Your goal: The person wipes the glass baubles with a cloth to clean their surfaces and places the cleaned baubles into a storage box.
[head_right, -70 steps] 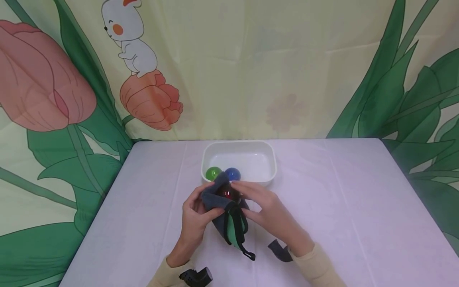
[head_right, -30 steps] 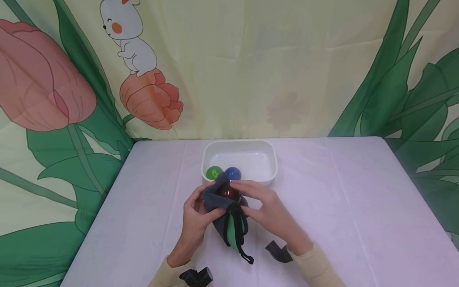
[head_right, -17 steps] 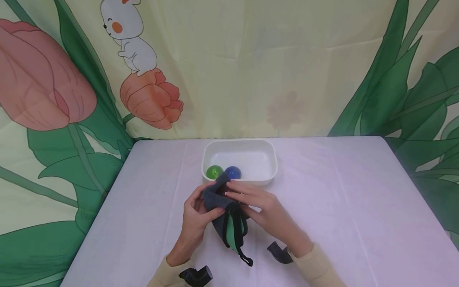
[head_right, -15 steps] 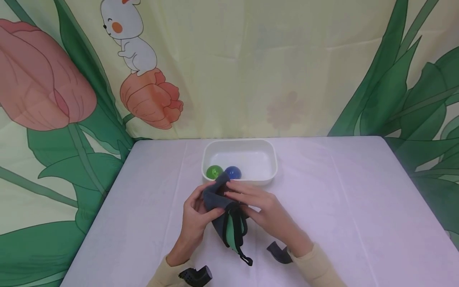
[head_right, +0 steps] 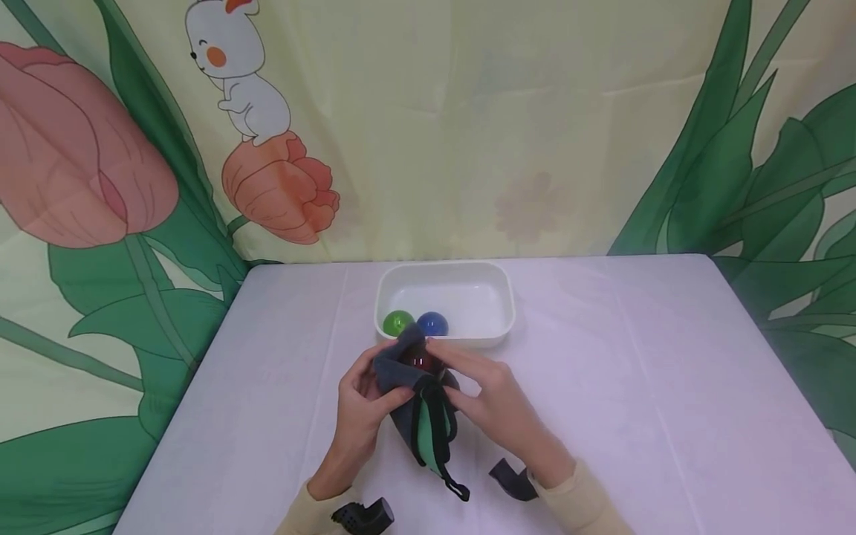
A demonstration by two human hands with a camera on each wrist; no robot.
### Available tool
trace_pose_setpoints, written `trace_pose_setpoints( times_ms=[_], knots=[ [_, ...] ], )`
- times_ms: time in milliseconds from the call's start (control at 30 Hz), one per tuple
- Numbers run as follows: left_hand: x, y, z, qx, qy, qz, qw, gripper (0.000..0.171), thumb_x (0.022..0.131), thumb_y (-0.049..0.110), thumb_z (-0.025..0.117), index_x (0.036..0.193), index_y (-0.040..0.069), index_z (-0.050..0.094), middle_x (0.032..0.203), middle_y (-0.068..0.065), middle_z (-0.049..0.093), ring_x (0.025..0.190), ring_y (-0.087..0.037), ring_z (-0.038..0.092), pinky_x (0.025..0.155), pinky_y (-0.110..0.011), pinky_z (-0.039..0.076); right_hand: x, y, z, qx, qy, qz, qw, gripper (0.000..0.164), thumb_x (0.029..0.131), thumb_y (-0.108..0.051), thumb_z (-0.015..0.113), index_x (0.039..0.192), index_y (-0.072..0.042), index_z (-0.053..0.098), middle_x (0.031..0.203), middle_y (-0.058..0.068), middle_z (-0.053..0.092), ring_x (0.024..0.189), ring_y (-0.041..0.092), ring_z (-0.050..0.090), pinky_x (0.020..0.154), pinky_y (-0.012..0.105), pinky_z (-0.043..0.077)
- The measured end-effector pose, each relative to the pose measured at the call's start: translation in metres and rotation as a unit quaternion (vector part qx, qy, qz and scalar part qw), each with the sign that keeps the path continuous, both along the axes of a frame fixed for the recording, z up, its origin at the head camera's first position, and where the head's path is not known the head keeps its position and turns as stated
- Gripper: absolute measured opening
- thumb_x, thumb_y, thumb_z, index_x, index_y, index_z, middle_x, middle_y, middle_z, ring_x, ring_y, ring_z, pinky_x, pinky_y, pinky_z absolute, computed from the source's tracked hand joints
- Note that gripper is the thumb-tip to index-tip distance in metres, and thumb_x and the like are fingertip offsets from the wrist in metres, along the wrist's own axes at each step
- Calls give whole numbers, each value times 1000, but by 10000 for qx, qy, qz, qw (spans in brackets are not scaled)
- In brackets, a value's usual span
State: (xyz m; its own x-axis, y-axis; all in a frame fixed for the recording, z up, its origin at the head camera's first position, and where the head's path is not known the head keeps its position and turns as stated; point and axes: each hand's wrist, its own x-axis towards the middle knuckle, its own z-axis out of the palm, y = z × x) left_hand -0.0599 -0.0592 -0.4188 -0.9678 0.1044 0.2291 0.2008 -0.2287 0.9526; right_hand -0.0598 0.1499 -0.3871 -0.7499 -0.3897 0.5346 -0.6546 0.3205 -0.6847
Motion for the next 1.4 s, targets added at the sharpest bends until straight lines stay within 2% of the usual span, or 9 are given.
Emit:
trace_pose_setpoints(
  times_ms=[200,300,500,700,900,1033,1133,1267,1400],
  knots=[
    [0,2,-1,76,-142,194,9997,58,78,1,80,132,6,59,130,-16,63,116,-21,62,103,-29,51,-3,3,5,960,349,-31,9948,75,77,10,78,144,-11,53,148,5,52,137,21,48,114,18,35],
    [-1,3,-1,97,-118,210,9997,57,78,1,80,132,5,59,130,-16,63,115,-22,62,103,-29,51,-5,4,3,1189,599,19,9911,78,76,10,78,146,-12,50,151,5,49,140,23,45,114,19,33],
    [-2,4,2,7,8,152,9999,57,79,2,80,132,5,58,129,-17,63,116,-22,62,103,-29,50,-5,5,0,1204,820,208,9891,82,73,15,78,146,-11,50,153,6,45,139,23,46,112,19,35],
    [-2,3,1,-57,10,39,10000,58,80,2,80,133,6,57,132,-17,61,117,-22,62,104,-30,50,-2,5,2,1217,757,86,9896,81,73,14,79,144,-12,52,151,5,48,135,23,51,109,17,37],
    [-1,1,0,50,107,-216,9997,57,80,1,79,133,3,57,132,-15,62,119,-21,61,106,-30,48,0,4,7,562,540,30,9970,84,65,20,81,140,-6,55,137,11,61,120,23,63,100,14,46],
    [-2,0,-1,27,282,-329,9991,57,81,0,78,133,0,55,130,-13,63,119,-21,61,106,-31,48,1,5,10,303,274,71,9991,82,66,20,80,140,-5,56,134,12,63,116,22,65,95,14,50],
    [-2,1,-1,10,312,-325,9990,56,81,-1,77,133,-1,55,130,-15,63,119,-21,61,106,-32,48,1,6,10,481,218,78,9986,81,69,17,80,141,-6,54,137,10,61,119,23,63,97,17,50],
    [-2,2,-2,22,126,-196,9997,55,81,0,77,132,1,57,129,-18,63,115,-21,63,103,-32,51,2,7,9,1137,254,-14,9932,87,70,9,84,147,-10,48,144,7,55,128,25,57,99,27,51],
    [-2,2,-3,24,-37,-170,9998,54,81,1,77,132,2,58,129,-20,63,112,-21,64,99,-31,53,3,7,9,1451,356,-47,9888,88,71,5,85,148,-14,46,151,4,49,134,23,50,103,25,47]
  ],
)
